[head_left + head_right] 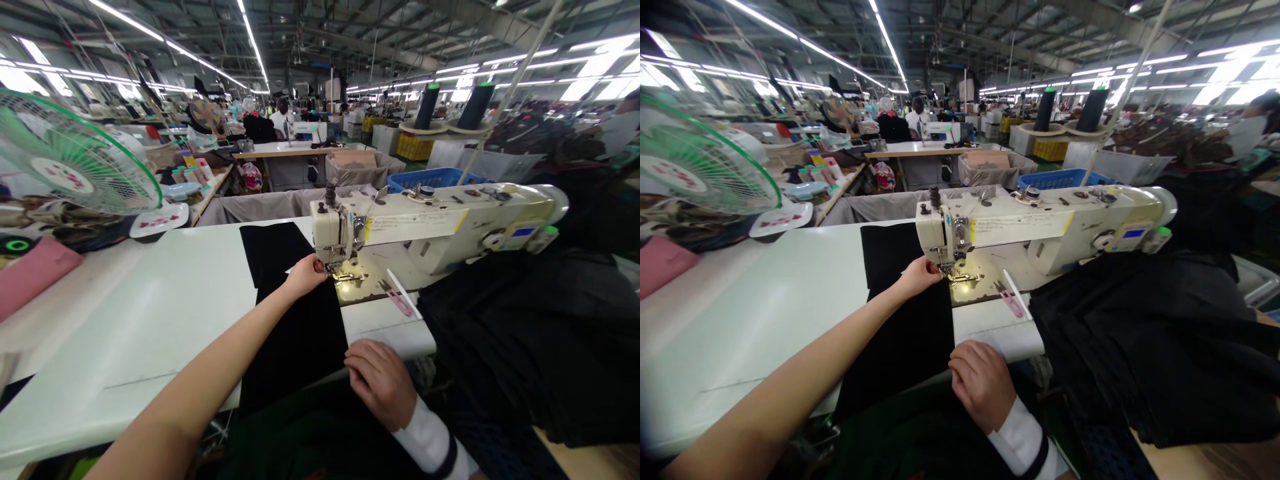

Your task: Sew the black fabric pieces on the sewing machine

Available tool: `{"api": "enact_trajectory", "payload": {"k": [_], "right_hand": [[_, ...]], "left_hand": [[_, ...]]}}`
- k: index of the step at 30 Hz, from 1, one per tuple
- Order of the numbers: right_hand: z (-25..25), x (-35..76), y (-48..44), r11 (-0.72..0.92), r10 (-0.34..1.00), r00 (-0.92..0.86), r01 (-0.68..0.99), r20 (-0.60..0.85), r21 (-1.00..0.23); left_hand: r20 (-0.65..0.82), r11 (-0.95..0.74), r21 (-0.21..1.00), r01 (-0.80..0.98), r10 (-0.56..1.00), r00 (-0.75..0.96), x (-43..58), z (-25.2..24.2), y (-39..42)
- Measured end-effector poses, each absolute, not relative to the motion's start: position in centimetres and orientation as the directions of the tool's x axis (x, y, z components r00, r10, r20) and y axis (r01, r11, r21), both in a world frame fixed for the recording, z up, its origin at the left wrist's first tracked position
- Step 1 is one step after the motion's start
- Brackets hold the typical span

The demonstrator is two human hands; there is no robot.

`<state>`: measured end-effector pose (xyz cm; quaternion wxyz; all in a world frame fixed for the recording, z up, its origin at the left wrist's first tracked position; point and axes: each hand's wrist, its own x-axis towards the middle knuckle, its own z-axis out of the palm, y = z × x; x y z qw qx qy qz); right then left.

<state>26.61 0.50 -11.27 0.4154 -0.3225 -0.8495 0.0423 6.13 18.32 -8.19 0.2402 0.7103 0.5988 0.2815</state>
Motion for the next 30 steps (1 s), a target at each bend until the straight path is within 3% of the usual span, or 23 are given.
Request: {"api": "enact_trajectory", "payload": {"k": [6, 11, 13, 16, 18, 24, 30], "right_hand": [[-11.5, 26.8, 0.4, 0.785, 0.598, -0.469, 0.506, 0.649, -0.357], [-12.0, 27.3, 0.1, 0.817, 0.557, -0.502, 0.474, 0.661, -0.329], [-12.0, 27.4, 0.1, 0.825, 0.547, -0.507, 0.463, 0.666, -0.325], [-11.8, 27.2, 0.6, 0.809, 0.573, -0.498, 0.47, 0.651, -0.354], [-11.6, 27.0, 1.4, 0.793, 0.599, -0.49, 0.478, 0.634, -0.379], [-10.9, 26.1, 4.6, 0.773, 0.625, -0.5, 0.504, 0.6, -0.385], [-10.2, 25.4, 7.6, 0.705, 0.678, -0.497, 0.649, 0.542, -0.287]], "left_hand": [[0.123, -0.179, 0.612, 0.771, 0.984, 0.13, 6.4, -7.3, 18.2], [0.263, -0.219, 0.487, 0.845, 0.96, 0.097, 7.2, -6.0, 13.2], [0.271, -0.33, 0.439, 0.836, 0.935, 0.226, 7.5, -5.9, 9.2], [0.217, -0.615, 0.404, 0.677, 0.784, 0.582, 7.4, -6.4, 3.6], [0.222, -0.708, 0.386, 0.592, 0.694, 0.685, 7.0, -6.9, 1.9], [0.268, -0.782, 0.28, 0.557, 0.621, 0.737, 5.7, -7.7, 4.7], [0.307, -0.8, 0.178, 0.573, 0.598, 0.74, 5.1, -7.5, 7.5]]}}
